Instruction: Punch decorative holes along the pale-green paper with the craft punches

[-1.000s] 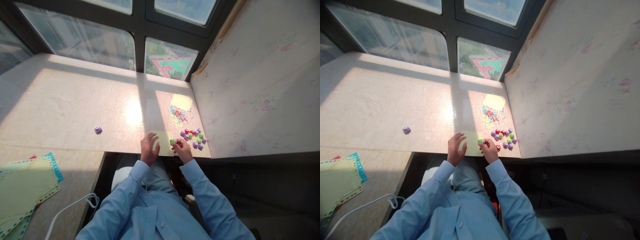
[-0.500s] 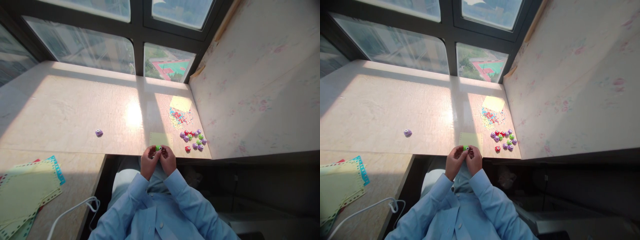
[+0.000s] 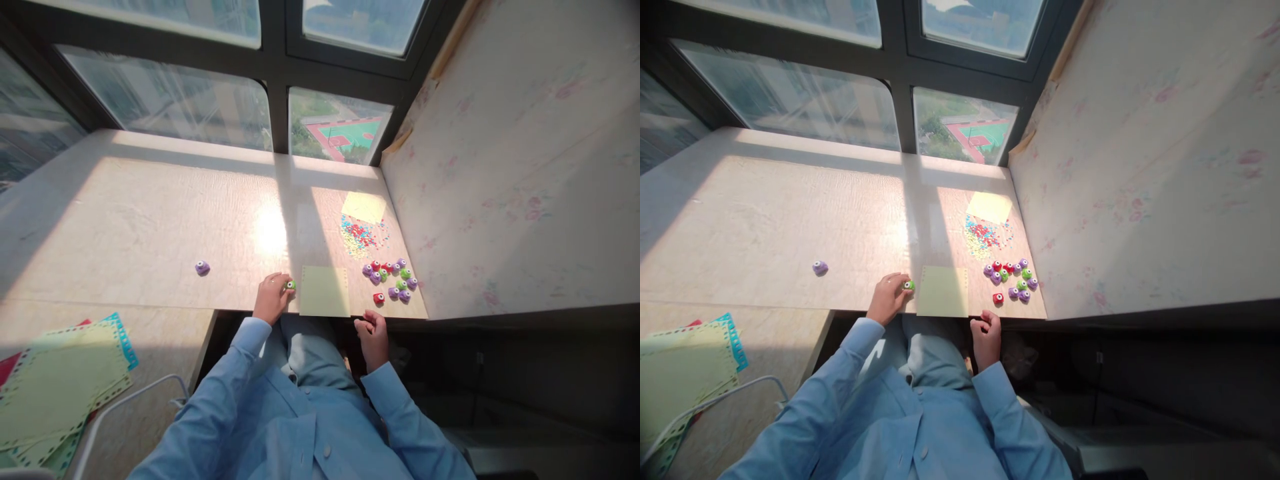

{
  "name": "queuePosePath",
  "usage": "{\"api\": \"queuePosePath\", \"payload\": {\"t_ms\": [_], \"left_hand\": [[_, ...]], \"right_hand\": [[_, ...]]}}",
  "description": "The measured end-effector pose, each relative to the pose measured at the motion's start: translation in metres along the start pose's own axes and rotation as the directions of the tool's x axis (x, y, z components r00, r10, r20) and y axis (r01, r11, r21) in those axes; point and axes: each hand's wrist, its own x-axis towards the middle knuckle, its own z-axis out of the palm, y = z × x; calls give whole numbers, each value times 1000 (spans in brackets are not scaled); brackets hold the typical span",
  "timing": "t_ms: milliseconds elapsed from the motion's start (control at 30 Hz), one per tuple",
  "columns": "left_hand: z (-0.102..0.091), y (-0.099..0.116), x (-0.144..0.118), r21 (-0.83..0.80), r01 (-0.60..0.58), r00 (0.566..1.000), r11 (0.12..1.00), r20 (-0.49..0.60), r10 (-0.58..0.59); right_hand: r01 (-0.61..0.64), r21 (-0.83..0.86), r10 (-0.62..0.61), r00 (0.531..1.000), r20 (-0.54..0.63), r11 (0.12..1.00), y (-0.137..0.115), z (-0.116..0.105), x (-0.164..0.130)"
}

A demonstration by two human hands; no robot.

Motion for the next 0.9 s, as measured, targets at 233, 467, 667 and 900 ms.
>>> {"api": "queuePosePath", "payload": {"t_ms": [233, 467, 667, 900], "left_hand": [[8, -6, 3, 153, -45, 999, 987, -1, 46], [11, -7, 2, 120, -30, 998, 992, -42, 35], [14, -2, 3, 142, 22, 997, 990, -72, -12], [13, 0, 2, 138, 17, 997, 990, -80, -6]], "right_hand": [[-511, 284, 393, 836, 382, 811, -11, -9, 3], [-403, 182, 329, 883, 336, 897, -32, 3, 8], [-267, -50, 261, 858, 441, 962, -41, 18, 37], [104, -409, 139, 842, 522, 907, -50, 29, 70]]}}
